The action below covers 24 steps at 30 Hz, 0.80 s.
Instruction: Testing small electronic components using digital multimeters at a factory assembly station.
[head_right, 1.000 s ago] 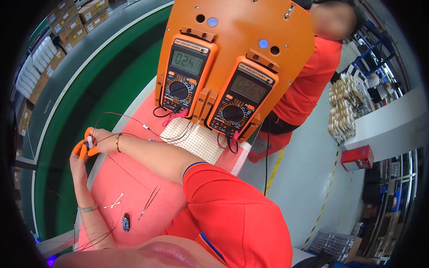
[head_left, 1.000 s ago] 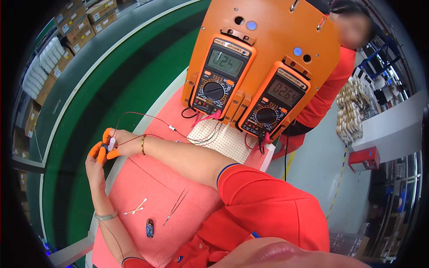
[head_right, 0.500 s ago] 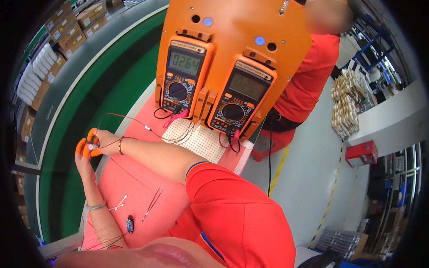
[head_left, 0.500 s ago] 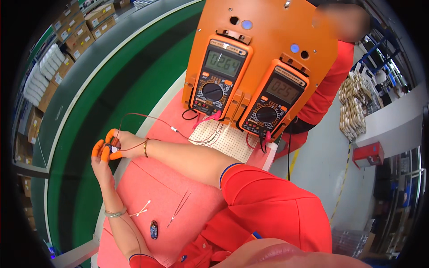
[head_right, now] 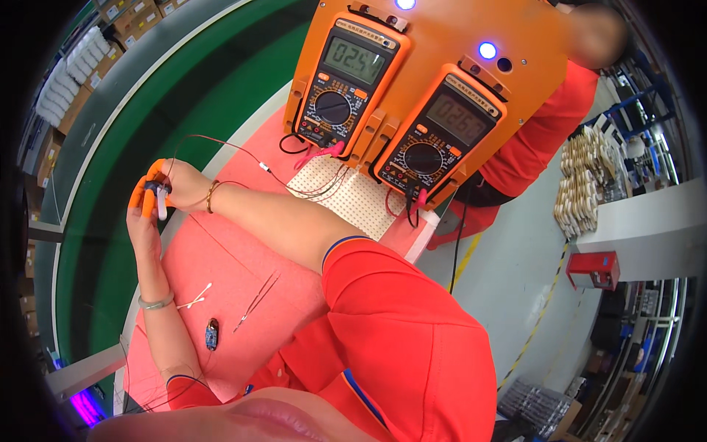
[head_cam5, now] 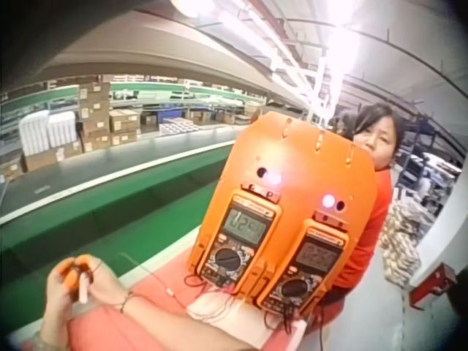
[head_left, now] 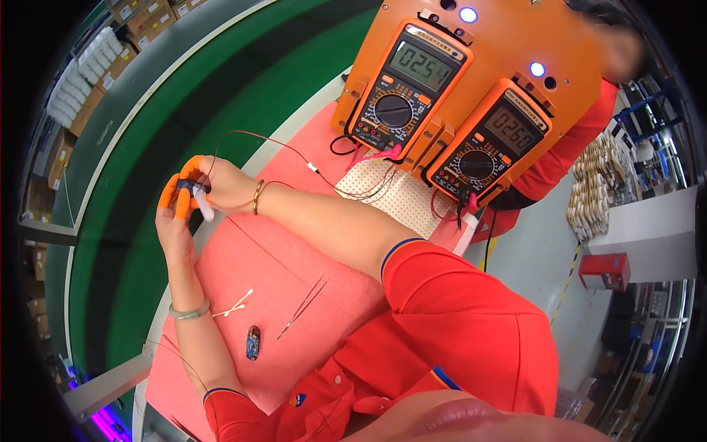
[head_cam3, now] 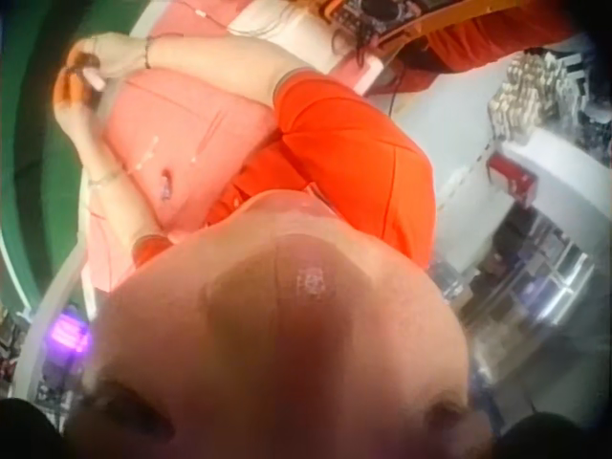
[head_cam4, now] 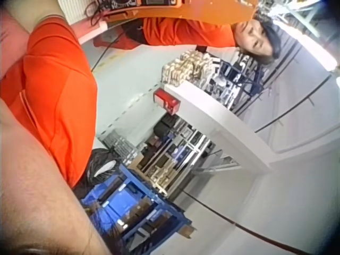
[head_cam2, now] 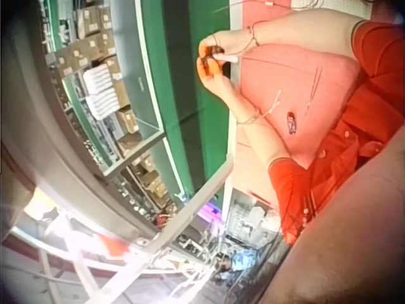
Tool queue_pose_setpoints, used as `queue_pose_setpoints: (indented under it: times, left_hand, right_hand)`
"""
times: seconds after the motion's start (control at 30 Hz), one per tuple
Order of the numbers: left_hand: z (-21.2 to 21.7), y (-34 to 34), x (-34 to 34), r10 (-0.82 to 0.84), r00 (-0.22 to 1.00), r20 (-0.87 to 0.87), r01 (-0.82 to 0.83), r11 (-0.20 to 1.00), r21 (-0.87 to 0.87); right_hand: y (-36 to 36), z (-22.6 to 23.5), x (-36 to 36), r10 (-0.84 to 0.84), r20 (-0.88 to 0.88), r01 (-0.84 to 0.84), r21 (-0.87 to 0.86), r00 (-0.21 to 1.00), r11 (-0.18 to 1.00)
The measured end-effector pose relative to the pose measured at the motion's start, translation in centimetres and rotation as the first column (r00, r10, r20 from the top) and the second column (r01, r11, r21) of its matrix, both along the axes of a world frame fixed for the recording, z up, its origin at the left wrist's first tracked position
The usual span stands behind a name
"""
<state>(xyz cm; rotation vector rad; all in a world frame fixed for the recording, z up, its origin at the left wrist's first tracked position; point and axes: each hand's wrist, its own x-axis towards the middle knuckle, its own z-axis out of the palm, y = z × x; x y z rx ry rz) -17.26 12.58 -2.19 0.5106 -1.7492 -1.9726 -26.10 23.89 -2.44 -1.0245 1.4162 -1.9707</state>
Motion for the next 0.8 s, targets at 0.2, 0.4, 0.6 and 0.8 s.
queue_pose_setpoints:
  times: [0.2, 0.4, 0.6, 0.8]
  left_hand:
    - [0.3, -0.5, 0.1, 0.033, 0.999, 0.037, -0.031, 0.998, -0.049]
    - [0.7, 0.6, 0.0, 0.118, 0.993, 0.004, -0.117, 0.988, -0.106]
    - [0.3, 0.2, -0.3, 0.128, 0.992, 0.012, -0.127, 0.988, -0.086]
    - [0.2, -1.0, 0.0, -0.046, 0.997, -0.066, 0.052, 0.994, 0.093]
  right_hand:
    - [-0.7, -1.1, 0.4, -0.198, -0.387, 0.202, -0.031, 0.9, 0.979]
    - [-1.2, -1.8, 0.4, -0.184, -0.293, 0.165, -0.088, 0.938, 0.982]
    - [-0.3, -0.5, 0.7, -0.161, -0.189, 0.161, -0.011, 0.969, 0.987]
    - [-0.4, 0.3, -0.2, -0.092, 0.019, 0.091, 0.071, 0.996, 0.993]
